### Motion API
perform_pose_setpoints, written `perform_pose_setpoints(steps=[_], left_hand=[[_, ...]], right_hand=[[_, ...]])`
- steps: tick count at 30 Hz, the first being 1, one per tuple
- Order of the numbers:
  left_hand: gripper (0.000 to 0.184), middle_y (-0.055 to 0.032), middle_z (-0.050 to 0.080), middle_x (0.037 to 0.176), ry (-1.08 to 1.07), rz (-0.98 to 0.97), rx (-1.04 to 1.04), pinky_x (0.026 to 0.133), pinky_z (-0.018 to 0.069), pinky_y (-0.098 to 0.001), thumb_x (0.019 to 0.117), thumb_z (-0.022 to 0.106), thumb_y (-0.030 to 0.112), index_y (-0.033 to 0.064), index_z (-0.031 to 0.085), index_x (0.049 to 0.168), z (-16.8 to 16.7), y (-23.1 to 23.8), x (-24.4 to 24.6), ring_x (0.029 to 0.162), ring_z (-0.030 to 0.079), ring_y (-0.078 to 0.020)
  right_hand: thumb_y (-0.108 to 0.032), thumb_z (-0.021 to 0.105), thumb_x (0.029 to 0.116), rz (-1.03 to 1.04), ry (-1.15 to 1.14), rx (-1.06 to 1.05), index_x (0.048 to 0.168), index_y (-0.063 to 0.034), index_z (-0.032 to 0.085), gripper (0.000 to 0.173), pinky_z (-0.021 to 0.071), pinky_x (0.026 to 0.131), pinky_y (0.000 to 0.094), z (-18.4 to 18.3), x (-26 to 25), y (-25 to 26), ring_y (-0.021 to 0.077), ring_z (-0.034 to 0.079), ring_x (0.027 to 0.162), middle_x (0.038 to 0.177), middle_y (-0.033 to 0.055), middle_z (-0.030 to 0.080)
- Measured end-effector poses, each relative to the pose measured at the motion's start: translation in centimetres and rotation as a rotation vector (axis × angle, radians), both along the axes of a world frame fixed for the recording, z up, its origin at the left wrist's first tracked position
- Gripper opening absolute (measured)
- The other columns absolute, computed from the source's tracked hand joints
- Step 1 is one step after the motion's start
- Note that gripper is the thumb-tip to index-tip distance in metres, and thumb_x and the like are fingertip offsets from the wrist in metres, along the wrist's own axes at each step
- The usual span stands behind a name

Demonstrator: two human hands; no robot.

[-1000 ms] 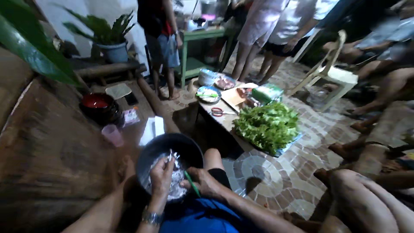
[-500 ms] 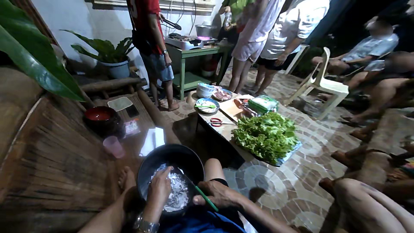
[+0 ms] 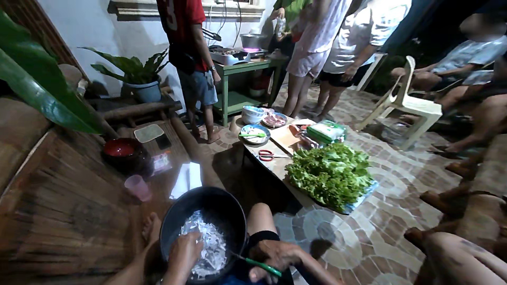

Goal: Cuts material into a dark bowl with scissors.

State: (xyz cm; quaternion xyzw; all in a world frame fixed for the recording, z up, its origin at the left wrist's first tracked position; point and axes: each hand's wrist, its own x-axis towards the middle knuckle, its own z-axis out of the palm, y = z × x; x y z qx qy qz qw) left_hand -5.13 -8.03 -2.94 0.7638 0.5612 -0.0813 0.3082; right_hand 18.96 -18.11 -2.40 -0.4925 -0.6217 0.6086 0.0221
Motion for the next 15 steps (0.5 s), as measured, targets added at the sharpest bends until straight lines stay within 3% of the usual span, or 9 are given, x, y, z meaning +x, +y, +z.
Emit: perform_pose_setpoints(steps=[2, 4, 6, 9, 12, 15], left_hand=[[0.038, -0.0285, 0.069, 0.115, 0.031, -0.012, 0.007, 0.102, 0.0456, -0.0607, 0.1053, 0.057, 0.029, -0.0051, 0.072, 0.114, -0.1, 0.0, 0.1, 0.116, 0.064, -0.0456], [0.042, -0.0292, 0.07, 0.109, 0.034, -0.039, 0.008, 0.098, 0.0469, -0.0616, 0.1056, 0.056, 0.032, -0.0068, 0.072, 0.107, -0.4, 0.2, 0.3, 0.111, 0.065, -0.046], [0.036, -0.0301, 0.069, 0.113, 0.005, -0.087, -0.017, 0.1, 0.0457, -0.0622, 0.106, 0.056, 0.025, -0.0066, 0.071, 0.112, -0.6, 0.5, 0.3, 0.114, 0.064, -0.0468], [0.03, -0.0277, 0.064, 0.131, 0.016, -0.119, -0.042, 0.109, 0.0409, -0.0606, 0.1042, 0.057, 0.014, 0.0001, 0.069, 0.128, -0.4, 1.5, 0.7, 0.127, 0.057, -0.0453], [0.029, -0.0253, 0.067, 0.126, 0.137, -0.146, -0.04, 0.103, 0.0441, -0.0613, 0.1057, 0.054, 0.017, 0.0018, 0.071, 0.123, 0.8, 3.3, 2.2, 0.123, 0.061, -0.044], [0.032, -0.0253, 0.065, 0.129, 0.252, -0.158, -0.061, 0.104, 0.0436, -0.061, 0.1072, 0.05, 0.021, 0.0013, 0.07, 0.124, 1.2, 5.3, 4.1, 0.126, 0.059, -0.0428]], right_hand=[[-0.026, 0.063, 0.0984, -0.042, 0.18, 0.085, 0.104, 0.0076, 0.063, 0.034, 0.0505, 0.064, 0.0287, -0.9, 1.2, -0.3, 0.0102, 0.057, 0.061, 0.072, 0.0048, 0.061], [-0.032, 0.068, 0.0925, -0.171, 0.334, 0.211, 0.103, 0.008, 0.063, 0.042, 0.0497, 0.063, 0.0245, -2.2, 2.2, -0.8, 0.0056, 0.057, 0.062, 0.075, 0.0019, 0.062], [-0.044, 0.072, 0.087, -0.386, 0.41, 0.369, 0.105, 0.0073, 0.065, 0.054, 0.0481, 0.063, 0.02, -3.5, 2.4, -1.5, 0.0001, 0.056, 0.065, 0.079, -0.0006, 0.064], [-0.043, 0.071, 0.0876, -0.685, 0.42, 0.471, 0.11, 0.0076, 0.064, 0.056, 0.0498, 0.065, 0.0196, -5.9, 2.1, -1.6, -0.0005, 0.057, 0.067, 0.08, -0.0016, 0.065], [-0.023, 0.064, 0.0929, -0.928, 0.429, 0.432, 0.109, 0.0055, 0.062, 0.033, 0.0509, 0.062, 0.0186, -9.2, 1.1, -1.0, -0.0015, 0.057, 0.063, 0.076, -0.0051, 0.061], [-0.013, 0.059, 0.0968, -1.069, 0.387, 0.414, 0.111, 0.0094, 0.062, 0.027, 0.053, 0.067, 0.0231, -12.2, -0.7, -0.7, 0.0031, 0.059, 0.067, 0.081, 0.0031, 0.064]])
